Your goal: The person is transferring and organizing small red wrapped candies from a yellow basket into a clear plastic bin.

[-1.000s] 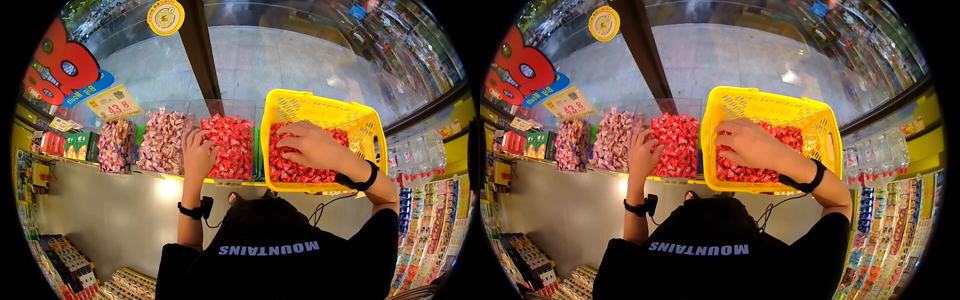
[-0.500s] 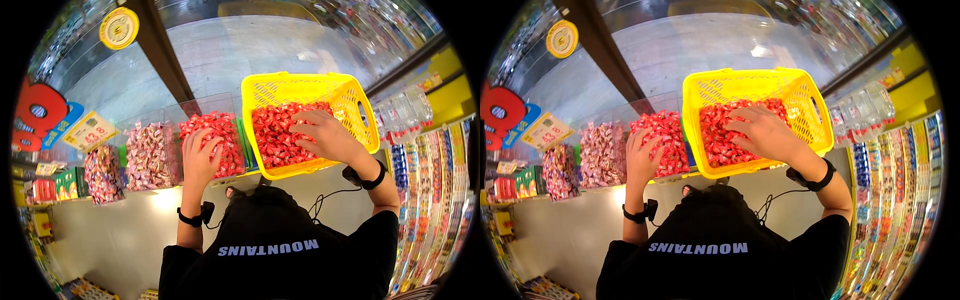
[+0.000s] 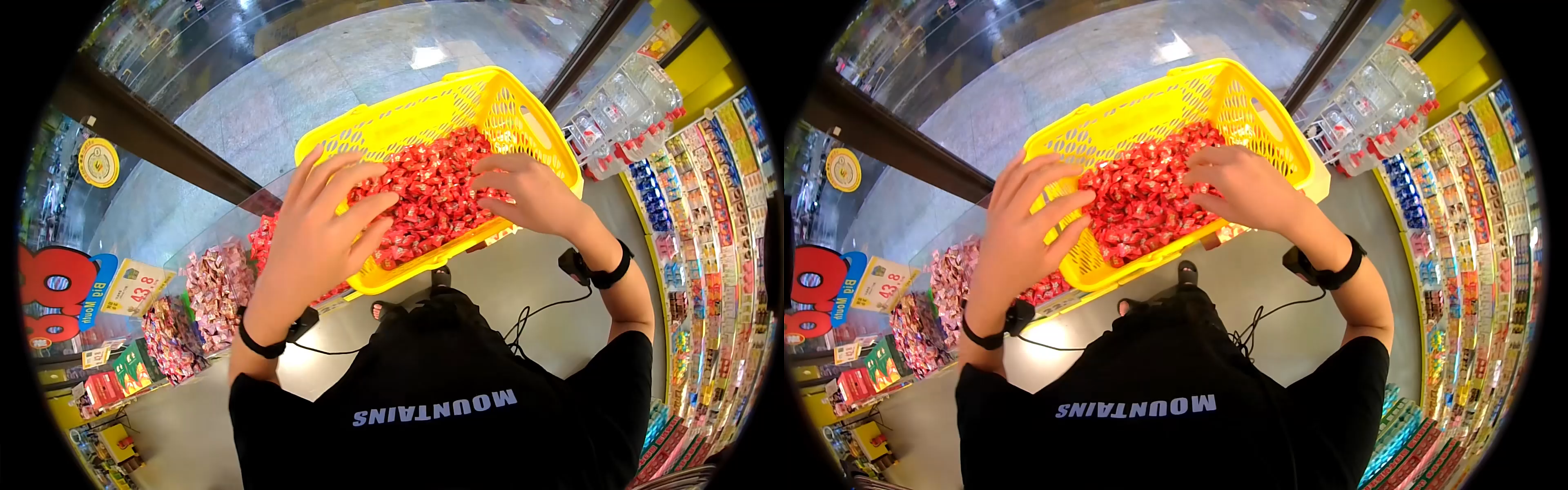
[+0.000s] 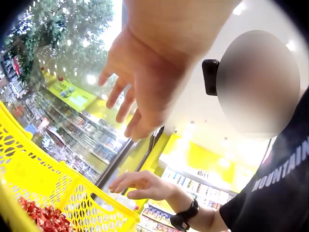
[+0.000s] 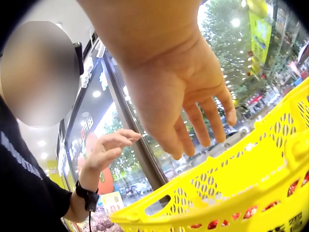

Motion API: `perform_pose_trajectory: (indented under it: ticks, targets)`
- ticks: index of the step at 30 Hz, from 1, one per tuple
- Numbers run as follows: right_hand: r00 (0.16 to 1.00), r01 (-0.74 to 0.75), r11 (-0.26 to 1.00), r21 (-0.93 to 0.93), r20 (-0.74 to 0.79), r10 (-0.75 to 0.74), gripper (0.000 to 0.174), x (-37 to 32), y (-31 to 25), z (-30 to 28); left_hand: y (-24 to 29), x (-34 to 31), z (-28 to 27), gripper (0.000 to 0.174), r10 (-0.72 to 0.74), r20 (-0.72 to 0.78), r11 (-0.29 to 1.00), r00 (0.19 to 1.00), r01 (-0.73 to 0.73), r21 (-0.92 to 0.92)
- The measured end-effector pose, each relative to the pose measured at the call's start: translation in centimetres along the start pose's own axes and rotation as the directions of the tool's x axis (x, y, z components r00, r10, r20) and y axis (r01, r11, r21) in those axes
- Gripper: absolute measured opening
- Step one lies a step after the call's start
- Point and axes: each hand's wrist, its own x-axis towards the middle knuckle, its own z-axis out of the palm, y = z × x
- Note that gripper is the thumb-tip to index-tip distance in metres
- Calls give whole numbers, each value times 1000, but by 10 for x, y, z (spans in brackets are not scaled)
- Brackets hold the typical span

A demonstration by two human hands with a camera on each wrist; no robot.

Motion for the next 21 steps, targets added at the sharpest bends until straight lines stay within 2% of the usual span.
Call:
perform_pose_trajectory:
  ticks: [3, 5, 7, 9, 11, 13, 16, 18, 19, 20, 21]
  targets:
    - [996, 35, 999, 33, 76, -38, 18, 19, 27, -13, 6, 60, 10, 25, 108, -5, 993, 994, -108, -41]
    - [987, 82, 996, 32, 138, -86, 21, 35, 49, -14, 1, 96, 32, 22, 111, 56, 994, 992, -110, -23]
    - [960, 45, 998, -46, 277, -31, 23, 54, 72, -7, -12, 121, 68, 24, 110, 97, 994, 989, -110, -7]
    - [899, -1, 989, -147, 433, 65, 26, 75, 82, 0, -19, 143, 102, 28, 0, 255, 998, 967, -14, 54]
    - [782, -49, 962, -269, 588, 204, 28, 92, 86, 6, -26, 158, 135, 31, -135, 424, 988, 896, 87, 130]
    - [724, 21, 967, -253, 671, 160, 34, 99, 115, 38, -33, 163, 166, 34, -278, 591, 959, 757, 182, 218]
    - [664, 123, 956, -266, 738, 120, 38, 103, 143, 90, -52, 137, 217, 36, -421, 697, 907, 580, 277, 318]
    - [633, 147, 960, -240, 768, 95, 42, 103, 149, 111, -68, 104, 249, 36, -425, 697, 905, 578, 263, 334]
    - [678, 162, 961, -224, 733, 57, 42, 100, 151, 119, -69, 94, 253, 35, -425, 697, 905, 577, 254, 342]
    - [720, 173, 963, -208, 693, 21, 43, 95, 153, 127, -70, 88, 259, 36, -432, 735, 902, 522, 259, 346]
    - [762, 183, 963, -197, 647, -13, 43, 92, 156, 134, -70, 82, 264, 38, -444, 726, 896, 525, 274, 350]
